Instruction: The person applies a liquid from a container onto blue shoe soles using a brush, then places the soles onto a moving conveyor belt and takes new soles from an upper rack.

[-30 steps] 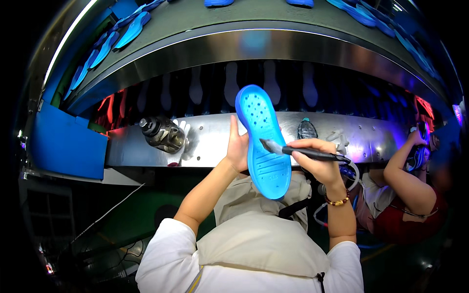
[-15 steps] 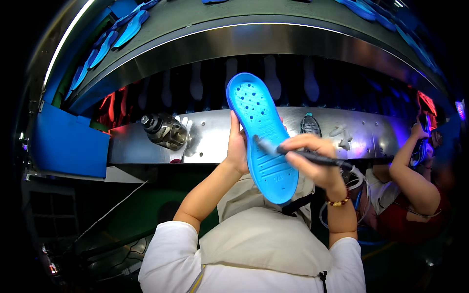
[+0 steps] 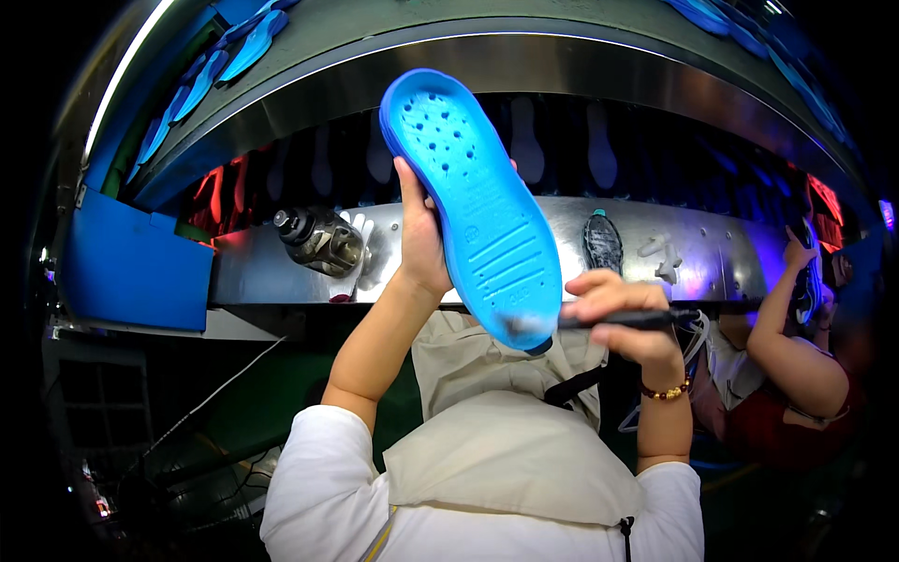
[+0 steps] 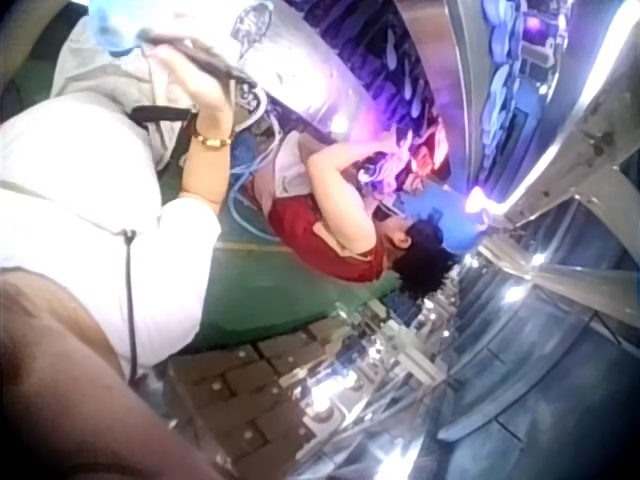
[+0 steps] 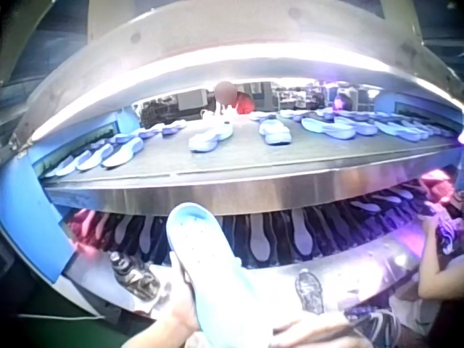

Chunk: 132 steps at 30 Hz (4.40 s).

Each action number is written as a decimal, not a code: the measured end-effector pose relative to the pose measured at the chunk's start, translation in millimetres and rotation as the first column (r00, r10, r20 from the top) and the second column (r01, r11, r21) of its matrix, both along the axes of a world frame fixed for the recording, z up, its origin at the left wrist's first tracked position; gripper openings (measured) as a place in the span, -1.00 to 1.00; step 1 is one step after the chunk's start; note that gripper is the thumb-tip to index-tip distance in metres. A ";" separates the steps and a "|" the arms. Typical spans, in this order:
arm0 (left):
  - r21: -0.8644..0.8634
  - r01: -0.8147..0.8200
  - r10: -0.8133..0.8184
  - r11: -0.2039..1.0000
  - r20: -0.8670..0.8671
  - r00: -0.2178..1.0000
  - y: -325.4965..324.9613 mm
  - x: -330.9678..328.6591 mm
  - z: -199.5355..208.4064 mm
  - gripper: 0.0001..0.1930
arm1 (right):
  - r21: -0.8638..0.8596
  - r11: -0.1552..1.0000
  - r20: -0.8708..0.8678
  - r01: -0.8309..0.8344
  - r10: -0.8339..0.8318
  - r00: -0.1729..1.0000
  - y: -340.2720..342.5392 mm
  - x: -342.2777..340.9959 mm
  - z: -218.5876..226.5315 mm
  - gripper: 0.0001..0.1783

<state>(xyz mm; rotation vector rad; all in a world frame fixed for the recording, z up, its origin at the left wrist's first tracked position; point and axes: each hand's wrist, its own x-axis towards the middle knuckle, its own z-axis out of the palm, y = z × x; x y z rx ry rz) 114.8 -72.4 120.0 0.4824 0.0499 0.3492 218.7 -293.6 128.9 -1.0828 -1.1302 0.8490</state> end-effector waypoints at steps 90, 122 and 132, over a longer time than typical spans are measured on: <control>-0.352 -0.260 0.385 0.899 0.358 0.851 203.6 48.9 95.0 -0.36 | -0.099 0.874 -0.577 0.476 -0.440 0.688 -29.2 11.9 -33.7 -0.77; 0.351 -0.602 0.645 0.717 -0.007 0.764 91.4 55.9 33.1 -0.63 | -0.211 0.806 -0.583 0.553 -0.558 0.591 -60.7 36.1 -43.5 -0.72; 0.115 0.206 -0.213 0.972 0.048 0.976 11.4 -14.7 -127.3 -0.01 | -0.155 0.851 -0.435 0.501 -0.514 0.739 -43.5 46.9 -15.7 -0.73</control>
